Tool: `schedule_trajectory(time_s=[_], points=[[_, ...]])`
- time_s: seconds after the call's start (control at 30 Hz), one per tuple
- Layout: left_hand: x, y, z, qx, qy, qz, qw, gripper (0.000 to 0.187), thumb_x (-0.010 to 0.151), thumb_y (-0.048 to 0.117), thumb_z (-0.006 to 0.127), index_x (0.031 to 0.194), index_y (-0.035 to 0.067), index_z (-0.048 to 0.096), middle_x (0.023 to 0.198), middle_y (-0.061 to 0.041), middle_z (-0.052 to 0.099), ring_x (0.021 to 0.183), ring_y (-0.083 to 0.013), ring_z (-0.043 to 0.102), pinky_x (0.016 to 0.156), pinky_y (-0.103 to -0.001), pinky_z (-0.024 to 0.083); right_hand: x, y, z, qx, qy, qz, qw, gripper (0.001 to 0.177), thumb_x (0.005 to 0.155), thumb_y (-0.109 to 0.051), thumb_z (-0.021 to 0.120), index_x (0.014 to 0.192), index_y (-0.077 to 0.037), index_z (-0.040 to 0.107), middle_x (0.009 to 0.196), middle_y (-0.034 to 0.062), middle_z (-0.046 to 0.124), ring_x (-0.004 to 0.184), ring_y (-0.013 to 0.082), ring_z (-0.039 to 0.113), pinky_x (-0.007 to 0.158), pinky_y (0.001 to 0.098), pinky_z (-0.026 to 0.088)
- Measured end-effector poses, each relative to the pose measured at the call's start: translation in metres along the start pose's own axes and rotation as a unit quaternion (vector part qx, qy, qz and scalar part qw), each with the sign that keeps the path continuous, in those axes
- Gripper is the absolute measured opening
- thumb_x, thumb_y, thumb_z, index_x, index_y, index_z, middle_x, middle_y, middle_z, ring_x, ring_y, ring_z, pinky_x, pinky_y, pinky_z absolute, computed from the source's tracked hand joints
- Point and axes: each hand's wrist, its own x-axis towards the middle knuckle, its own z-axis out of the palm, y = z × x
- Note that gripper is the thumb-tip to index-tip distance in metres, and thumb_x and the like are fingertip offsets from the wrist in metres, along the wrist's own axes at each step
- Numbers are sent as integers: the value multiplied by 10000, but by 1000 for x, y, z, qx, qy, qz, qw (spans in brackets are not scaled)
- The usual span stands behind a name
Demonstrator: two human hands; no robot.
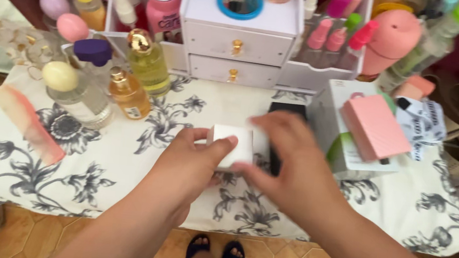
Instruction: The person handles rings, earrings, a necklace, a watch, and sunglasses at a vanity table. They open jewelry and accessory boxes, hold up and turn over small jewelry pieces, and place earrings and a necklace into an open drawer of a small white organizer.
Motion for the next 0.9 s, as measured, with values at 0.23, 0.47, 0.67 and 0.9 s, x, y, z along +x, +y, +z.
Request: schedule_trajectory(time_s=[0.23, 0.47, 0.67, 0.9], points=[[43, -2, 15, -23, -12, 39, 999, 547, 874, 359, 693, 1298, 28, 594, 1093, -90, 725, 880, -194, 617, 791, -347, 526, -1, 22, 13, -49, 50, 136, 988, 512, 910, -82, 667, 1385, 28, 510, 1350, 236, 536, 1222, 409, 556, 1029, 441, 457], [62, 16, 72, -1, -64, 6, 998, 513, 918, 384, 671, 1274, 19, 616, 1121, -128, 712, 968, -222, 652, 891, -371, 539, -28, 4, 6, -36, 80, 173, 981, 520, 898, -11, 604, 1400, 28, 472, 1418, 229, 528, 1299, 401, 541, 1084, 433, 440], [63, 20, 94, 38, -14, -10, 999, 543, 950, 470, 611, 1327, 84, 547, 1224, -146, 668, 1126, -280, 643, 940, -451, 522, -34, 2, 5, -21, 64, 263, 962, 759, 810, -84, 727, 1483, -16, 384, 1430, 233, 483, 1266, 400, 538, 979, 420, 497], [54, 31, 95, 62, -65, -64, 994, 532, 993, 490, 439, 1459, 246, 365, 1381, -109, 561, 1218, -302, 578, 924, -518, 519, -20, 7, 18, -5, 50, 410, 911, 1043, 694, -134, 822, 1581, -136, 274, 1294, 198, 564, 1097, 383, 629, 840, 423, 541]])
